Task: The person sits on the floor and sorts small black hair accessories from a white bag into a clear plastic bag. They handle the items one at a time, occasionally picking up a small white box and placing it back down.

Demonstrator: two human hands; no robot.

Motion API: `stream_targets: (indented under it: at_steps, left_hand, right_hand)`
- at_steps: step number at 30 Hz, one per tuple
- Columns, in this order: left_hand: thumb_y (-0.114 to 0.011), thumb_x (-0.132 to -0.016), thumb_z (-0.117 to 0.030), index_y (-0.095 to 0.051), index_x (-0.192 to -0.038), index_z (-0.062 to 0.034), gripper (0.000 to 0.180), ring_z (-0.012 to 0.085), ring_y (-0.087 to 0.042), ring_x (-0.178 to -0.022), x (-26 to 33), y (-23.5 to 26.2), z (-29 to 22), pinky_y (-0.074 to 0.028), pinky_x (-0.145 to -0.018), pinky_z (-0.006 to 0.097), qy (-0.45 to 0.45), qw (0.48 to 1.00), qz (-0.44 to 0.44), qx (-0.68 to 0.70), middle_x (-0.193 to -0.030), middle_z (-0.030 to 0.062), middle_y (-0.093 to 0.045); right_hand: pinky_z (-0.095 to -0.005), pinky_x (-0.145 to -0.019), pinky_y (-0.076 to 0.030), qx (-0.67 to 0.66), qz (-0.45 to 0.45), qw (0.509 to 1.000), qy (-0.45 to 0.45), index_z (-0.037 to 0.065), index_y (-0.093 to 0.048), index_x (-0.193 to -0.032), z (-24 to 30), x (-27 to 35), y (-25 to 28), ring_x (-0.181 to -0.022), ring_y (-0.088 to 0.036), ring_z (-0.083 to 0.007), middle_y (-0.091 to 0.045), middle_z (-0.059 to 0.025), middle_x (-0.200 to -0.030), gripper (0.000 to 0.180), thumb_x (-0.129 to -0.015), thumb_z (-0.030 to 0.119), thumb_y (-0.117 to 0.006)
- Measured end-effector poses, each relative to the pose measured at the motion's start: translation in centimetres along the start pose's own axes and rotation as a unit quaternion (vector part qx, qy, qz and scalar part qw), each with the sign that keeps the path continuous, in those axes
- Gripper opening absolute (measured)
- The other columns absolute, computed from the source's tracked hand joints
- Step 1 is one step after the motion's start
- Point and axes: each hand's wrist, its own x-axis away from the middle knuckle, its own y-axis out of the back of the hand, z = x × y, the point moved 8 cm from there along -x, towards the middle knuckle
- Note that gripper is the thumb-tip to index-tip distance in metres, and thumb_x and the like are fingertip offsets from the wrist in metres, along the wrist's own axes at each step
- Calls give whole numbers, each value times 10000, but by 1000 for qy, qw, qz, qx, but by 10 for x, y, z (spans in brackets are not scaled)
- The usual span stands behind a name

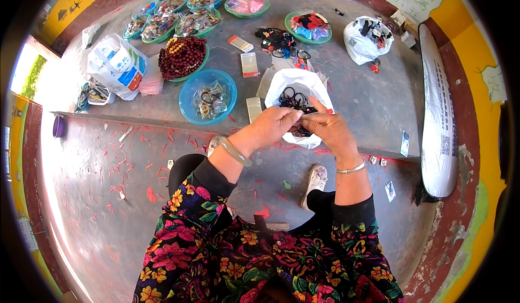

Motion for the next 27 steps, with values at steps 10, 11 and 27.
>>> stream_targets:
  at_steps: [10,11,27]
  left_hand:
    - [-438,-954,-213,-569,-1094,55,330,108,-576,-899,1,-6,-9,-482,-827,253,-35,999,16,-5,-955,81,-634]
    - [-438,-954,-211,-566,-1099,54,329,108,-574,-906,1,-6,-5,-481,-830,255,-25,999,22,-4,-961,83,-632]
    - [-541,-900,-201,-558,-1096,71,336,189,-591,-958,3,-1,15,-472,-882,299,96,953,6,286,-1038,133,-606]
  right_hand:
    - [-361,-956,-331,2,10,1000,-10,25,-687,-910,4,0,1,-1339,-232,-280,-607,-208,-1080,197,-807,191,-660]
    - [-358,-953,-336,8,19,1000,-5,27,-687,-917,3,0,0,-1338,-233,-280,-605,-208,-1083,202,-808,195,-661]
    - [-335,-916,-382,26,49,998,-5,25,-668,-978,7,2,-2,-1336,-228,-267,-602,-191,-1077,214,-816,162,-644]
